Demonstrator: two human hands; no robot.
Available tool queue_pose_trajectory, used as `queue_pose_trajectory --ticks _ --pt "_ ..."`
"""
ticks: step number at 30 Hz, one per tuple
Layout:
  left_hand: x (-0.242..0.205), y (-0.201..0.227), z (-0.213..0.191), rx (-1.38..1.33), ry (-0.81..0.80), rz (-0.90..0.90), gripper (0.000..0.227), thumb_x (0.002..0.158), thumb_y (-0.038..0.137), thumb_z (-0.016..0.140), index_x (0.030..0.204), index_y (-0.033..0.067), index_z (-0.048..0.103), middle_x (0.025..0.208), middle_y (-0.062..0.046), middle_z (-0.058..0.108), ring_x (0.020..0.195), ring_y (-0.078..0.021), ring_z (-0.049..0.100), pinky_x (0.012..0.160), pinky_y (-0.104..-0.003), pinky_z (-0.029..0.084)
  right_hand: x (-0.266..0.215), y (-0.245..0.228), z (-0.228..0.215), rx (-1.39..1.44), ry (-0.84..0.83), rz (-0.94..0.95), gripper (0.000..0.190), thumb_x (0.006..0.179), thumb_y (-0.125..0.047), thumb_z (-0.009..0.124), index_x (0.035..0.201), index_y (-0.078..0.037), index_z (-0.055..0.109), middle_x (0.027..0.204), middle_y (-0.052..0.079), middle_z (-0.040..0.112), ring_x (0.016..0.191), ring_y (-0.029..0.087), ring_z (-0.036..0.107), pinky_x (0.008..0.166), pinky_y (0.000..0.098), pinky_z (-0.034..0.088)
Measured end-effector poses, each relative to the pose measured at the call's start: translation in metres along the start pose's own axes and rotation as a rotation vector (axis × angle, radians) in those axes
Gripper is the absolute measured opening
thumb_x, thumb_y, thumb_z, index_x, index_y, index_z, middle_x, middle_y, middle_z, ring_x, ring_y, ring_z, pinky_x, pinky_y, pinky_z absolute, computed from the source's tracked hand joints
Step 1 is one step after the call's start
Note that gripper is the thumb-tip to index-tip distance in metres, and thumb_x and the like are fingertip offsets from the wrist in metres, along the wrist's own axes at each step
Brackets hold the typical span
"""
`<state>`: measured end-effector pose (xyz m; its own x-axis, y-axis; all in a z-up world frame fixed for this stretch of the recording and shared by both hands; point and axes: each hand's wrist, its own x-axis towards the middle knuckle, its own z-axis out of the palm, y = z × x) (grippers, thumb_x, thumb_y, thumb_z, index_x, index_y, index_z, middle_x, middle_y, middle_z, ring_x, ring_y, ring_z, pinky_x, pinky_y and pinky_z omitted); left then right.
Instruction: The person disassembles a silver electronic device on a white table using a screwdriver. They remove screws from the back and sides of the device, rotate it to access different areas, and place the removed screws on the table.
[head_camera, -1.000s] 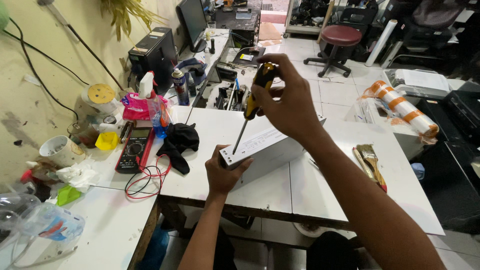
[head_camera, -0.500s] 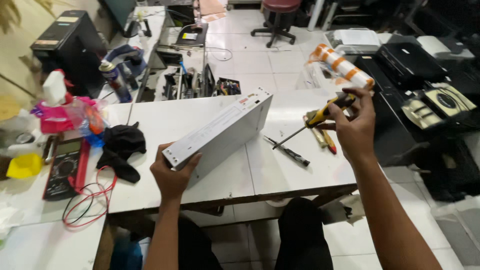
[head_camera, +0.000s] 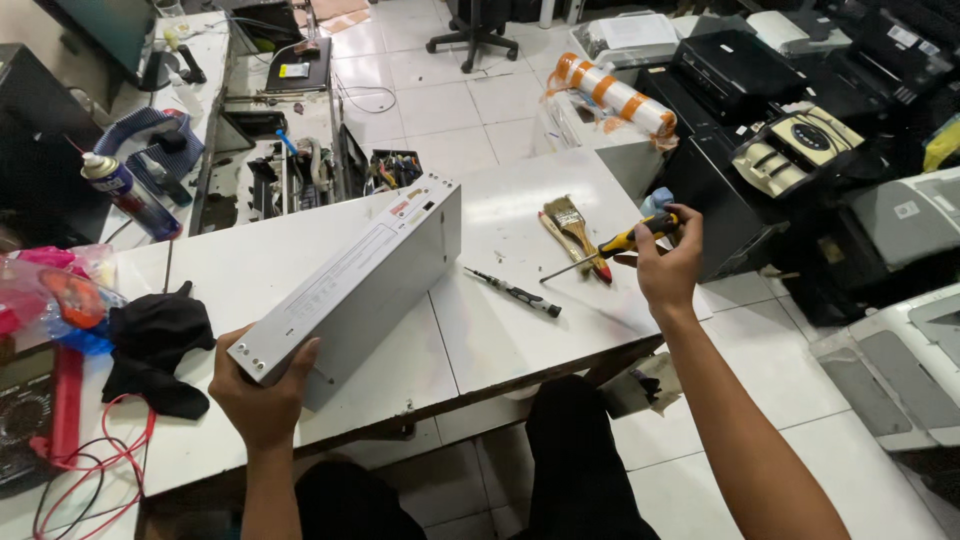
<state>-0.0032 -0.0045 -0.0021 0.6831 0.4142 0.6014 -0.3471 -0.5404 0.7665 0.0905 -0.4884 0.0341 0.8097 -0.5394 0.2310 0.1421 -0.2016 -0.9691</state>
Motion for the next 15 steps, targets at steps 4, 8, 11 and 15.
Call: queue_pose_trajectory --ticks 4,8,11,15 --pt "-0.001 0.007 0.0 -0.052 -0.014 -0.069 0.056 0.078 0.017 0.098 0.117 -0.0029 0.064 0.11 -0.017 0.072 0.106 -0.0267 0.072 0.08 -0.036 0.062 0.007 -0.003 -0.006 -0.04 0.012 -0.082 0.038 0.102 -0.007 0.069 0.133 -0.011 0.05 0.125 0.02 0.057 0.11 0.033 0.07 0.069 0.0451 0.075" --pt "-0.002 0.003 -0.001 0.004 -0.026 0.013 0.057 0.08 0.02 0.097 0.119 -0.0044 0.063 0.11 -0.02 0.072 0.105 -0.0306 0.074 0.077 -0.039 0.062 0.009 -0.014 -0.015 -0.064 -0.004 -0.131 0.04 0.099 -0.008 0.07 0.133 -0.011 0.05 0.126 0.02 0.06 0.112 0.031 0.07 0.068 0.0435 0.074" --pt "-0.002 0.0 -0.002 0.0 -0.026 -0.029 0.059 0.078 0.023 0.098 0.118 -0.0027 0.062 0.107 -0.018 0.072 0.101 -0.0254 0.072 0.076 -0.036 0.059 0.012 -0.02 -0.023 -0.034 -0.045 -0.215 0.042 0.103 -0.007 0.069 0.138 -0.011 0.047 0.128 0.022 0.055 0.117 0.033 0.066 0.072 0.044 0.073" --pt "0.008 -0.001 -0.009 -0.011 -0.096 0.037 0.059 0.078 0.023 0.097 0.118 -0.003 0.062 0.11 -0.017 0.072 0.104 -0.0265 0.072 0.08 -0.035 0.061 0.007 -0.046 -0.029 0.041 -0.039 -0.276 0.038 0.106 -0.006 0.062 0.141 -0.01 0.047 0.123 0.02 0.063 0.113 0.027 0.07 0.087 0.0407 0.067"
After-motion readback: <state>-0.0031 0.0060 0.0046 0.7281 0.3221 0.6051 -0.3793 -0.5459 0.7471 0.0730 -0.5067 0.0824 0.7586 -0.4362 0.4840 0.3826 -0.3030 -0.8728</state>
